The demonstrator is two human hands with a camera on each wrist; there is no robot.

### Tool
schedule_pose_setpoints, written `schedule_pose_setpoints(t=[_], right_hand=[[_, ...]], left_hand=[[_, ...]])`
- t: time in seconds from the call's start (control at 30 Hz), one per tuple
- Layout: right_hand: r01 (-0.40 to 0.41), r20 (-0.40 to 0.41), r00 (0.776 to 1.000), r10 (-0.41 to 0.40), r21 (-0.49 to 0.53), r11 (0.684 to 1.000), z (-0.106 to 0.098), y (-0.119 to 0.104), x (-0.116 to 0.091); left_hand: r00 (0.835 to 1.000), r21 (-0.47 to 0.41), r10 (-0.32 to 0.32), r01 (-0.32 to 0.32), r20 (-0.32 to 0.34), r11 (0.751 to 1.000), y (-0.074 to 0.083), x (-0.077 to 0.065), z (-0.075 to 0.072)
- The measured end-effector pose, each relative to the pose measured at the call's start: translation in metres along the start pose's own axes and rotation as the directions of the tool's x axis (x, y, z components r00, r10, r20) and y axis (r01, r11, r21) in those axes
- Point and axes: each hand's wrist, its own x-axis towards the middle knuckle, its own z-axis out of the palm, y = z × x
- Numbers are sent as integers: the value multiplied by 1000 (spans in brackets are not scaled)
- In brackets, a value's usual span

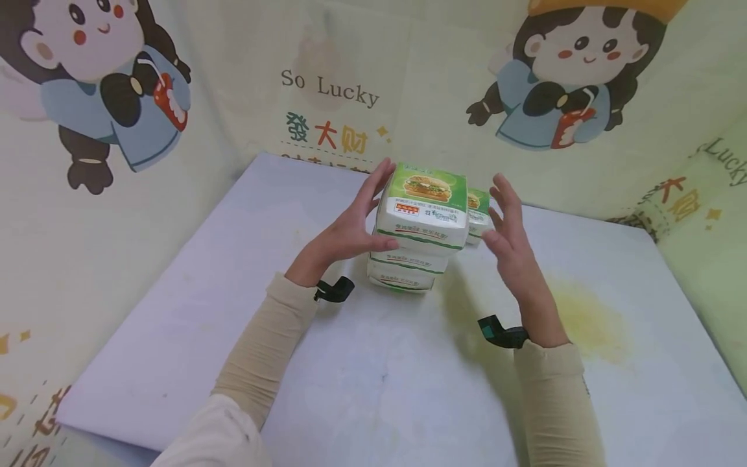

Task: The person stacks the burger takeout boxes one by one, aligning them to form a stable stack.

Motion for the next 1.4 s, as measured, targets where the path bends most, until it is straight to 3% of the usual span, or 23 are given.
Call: schedule_pose_setpoints(t=[0.1,0.2,0.37,0.63,0.87,1.23,1.4], right_hand=[[-71,-44,996,71,8,997,-13,4,2],[-114,-41,993,111,-68,991,-22,12,5],[-134,-24,991,132,-214,968,-29,22,10],[-193,-11,980,199,-296,935,-38,33,21],[-288,-3,952,306,-348,892,-46,54,30],[-387,-10,902,433,-466,795,-47,81,48],[-428,-6,879,477,-452,783,-48,93,54]], left_hand=[[1000,13,1,-1,9,1000,-1,1,1],[1000,36,6,-6,3,999,-1,1,1],[1000,55,10,-10,-5,998,-2,0,0],[1000,63,9,-9,-4,998,-3,-1,1],[1000,69,8,-7,-1,998,-3,0,3],[1000,75,-6,7,-19,997,-1,1,3],[1000,52,-11,12,-27,999,-2,1,3]])
